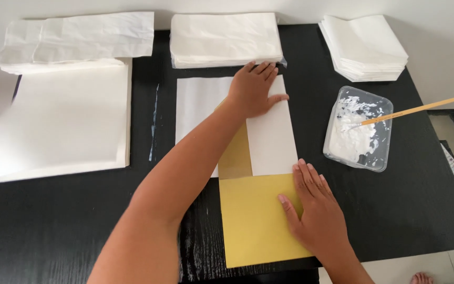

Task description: The person applies white adhesive to a white sheet of paper using a brush, then folds and presses the paper onto a yellow backing sheet. The person repeats the process by applying more adhesive and folding another section of the paper.

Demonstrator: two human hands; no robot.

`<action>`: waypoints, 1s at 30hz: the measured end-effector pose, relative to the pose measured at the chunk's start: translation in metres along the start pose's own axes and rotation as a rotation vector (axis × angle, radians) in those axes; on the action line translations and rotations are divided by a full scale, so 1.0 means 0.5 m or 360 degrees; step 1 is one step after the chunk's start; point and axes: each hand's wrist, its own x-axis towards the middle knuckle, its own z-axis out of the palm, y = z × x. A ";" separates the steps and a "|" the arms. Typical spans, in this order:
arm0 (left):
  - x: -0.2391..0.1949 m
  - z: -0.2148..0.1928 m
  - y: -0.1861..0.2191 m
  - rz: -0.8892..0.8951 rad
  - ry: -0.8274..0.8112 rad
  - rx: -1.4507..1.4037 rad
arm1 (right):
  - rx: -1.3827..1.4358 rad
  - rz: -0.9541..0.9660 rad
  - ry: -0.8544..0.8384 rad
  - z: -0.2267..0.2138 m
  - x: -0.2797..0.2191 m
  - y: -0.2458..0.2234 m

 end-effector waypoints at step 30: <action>-0.458 -0.048 0.054 0.0124 0.0257 -0.1395 | 0.0172 -0.0410 0.0079 0.068 0.283 0.015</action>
